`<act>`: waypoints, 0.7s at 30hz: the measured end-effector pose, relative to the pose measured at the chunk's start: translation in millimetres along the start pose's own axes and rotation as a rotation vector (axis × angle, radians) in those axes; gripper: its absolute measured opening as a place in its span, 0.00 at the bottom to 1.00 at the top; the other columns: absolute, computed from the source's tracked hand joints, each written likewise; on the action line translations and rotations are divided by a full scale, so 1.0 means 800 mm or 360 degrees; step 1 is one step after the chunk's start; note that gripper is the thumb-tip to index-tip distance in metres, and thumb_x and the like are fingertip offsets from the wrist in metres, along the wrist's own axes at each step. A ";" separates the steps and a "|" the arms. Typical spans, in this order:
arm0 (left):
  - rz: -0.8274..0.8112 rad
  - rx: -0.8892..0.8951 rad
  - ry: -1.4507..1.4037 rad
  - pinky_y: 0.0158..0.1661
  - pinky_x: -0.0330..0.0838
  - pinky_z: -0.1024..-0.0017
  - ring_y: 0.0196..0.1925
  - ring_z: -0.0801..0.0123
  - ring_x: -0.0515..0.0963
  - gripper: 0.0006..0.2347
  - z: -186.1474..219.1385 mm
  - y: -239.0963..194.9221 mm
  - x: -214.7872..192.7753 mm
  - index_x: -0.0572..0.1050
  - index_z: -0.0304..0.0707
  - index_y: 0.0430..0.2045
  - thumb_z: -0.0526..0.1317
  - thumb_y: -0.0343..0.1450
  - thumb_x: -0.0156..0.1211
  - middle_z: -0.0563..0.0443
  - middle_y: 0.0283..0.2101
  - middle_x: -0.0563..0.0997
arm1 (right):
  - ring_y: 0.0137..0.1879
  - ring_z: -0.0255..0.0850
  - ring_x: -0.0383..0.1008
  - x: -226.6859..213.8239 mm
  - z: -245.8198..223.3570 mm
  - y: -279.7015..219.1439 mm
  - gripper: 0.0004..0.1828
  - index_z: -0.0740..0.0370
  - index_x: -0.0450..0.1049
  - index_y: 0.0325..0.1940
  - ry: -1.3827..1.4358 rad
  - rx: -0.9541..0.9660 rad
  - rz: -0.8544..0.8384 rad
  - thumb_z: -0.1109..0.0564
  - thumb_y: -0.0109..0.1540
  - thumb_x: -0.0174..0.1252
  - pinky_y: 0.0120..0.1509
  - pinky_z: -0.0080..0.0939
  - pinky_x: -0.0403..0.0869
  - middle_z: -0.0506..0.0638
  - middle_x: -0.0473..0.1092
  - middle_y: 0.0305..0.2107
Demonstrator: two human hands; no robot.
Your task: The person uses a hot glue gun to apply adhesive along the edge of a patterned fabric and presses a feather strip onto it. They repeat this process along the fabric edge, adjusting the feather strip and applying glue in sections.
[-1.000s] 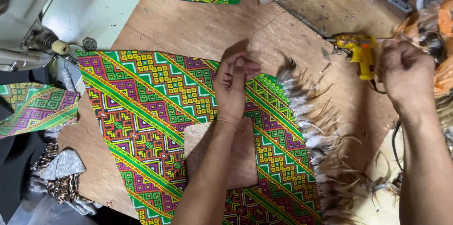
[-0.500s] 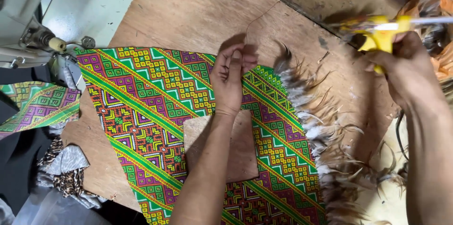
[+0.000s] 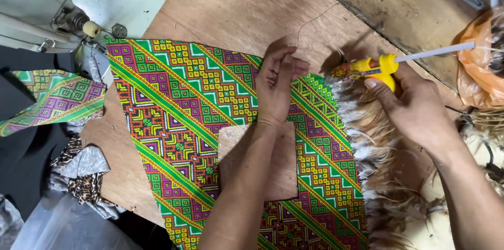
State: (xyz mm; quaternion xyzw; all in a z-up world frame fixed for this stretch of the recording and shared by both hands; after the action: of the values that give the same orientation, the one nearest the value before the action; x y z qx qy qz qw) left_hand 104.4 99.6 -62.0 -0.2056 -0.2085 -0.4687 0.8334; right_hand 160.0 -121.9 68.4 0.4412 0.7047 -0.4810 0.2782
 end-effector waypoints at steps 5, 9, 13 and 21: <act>-0.0051 0.0074 -0.0039 0.48 0.87 0.67 0.43 0.62 0.88 0.10 0.000 0.000 -0.001 0.78 0.37 0.53 0.42 0.84 0.55 0.41 0.39 0.87 | 0.49 0.62 0.75 0.014 -0.012 0.005 0.27 0.48 0.74 0.74 -0.0179 0.0143 -0.0043 0.37 0.74 0.55 0.53 0.59 0.69 0.63 0.77 0.44; -0.0062 0.0078 -0.0111 0.48 0.87 0.67 0.43 0.63 0.88 0.09 -0.005 0.001 -0.002 0.77 0.37 0.54 0.40 0.84 0.55 0.40 0.40 0.87 | 0.49 0.61 0.77 0.019 -0.022 0.007 0.27 0.49 0.73 0.75 -0.0134 0.0149 -0.0041 0.39 0.74 0.55 0.54 0.58 0.70 0.64 0.79 0.47; -0.0068 0.0029 -0.0096 0.49 0.88 0.65 0.44 0.61 0.88 0.10 -0.005 0.001 -0.002 0.77 0.34 0.55 0.40 0.84 0.54 0.40 0.40 0.87 | 0.40 0.58 0.72 0.023 -0.031 0.010 0.27 0.48 0.74 0.74 -0.0152 0.0124 -0.0040 0.37 0.75 0.55 0.47 0.55 0.67 0.63 0.75 0.34; -0.0008 0.0036 -0.0071 0.46 0.86 0.68 0.41 0.61 0.89 0.10 0.004 -0.001 -0.002 0.79 0.35 0.53 0.40 0.82 0.58 0.41 0.38 0.88 | 0.46 0.57 0.78 0.032 -0.029 0.025 0.26 0.51 0.76 0.68 -0.0127 -0.0118 0.0035 0.35 0.73 0.56 0.52 0.57 0.69 0.58 0.81 0.43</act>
State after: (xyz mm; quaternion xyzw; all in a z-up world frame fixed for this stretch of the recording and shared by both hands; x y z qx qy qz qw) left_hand 102.4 102.6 -60.1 -0.2060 -0.2327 -0.4638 0.8296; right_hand 166.9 -88.5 47.7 0.4188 0.7054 -0.4688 0.3275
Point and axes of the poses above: each hand's wrist, its own y-axis towards the middle knuckle, its own x-axis out of the palm, z = x × y, the point moved 8 cm from there along y, towards the middle knuckle
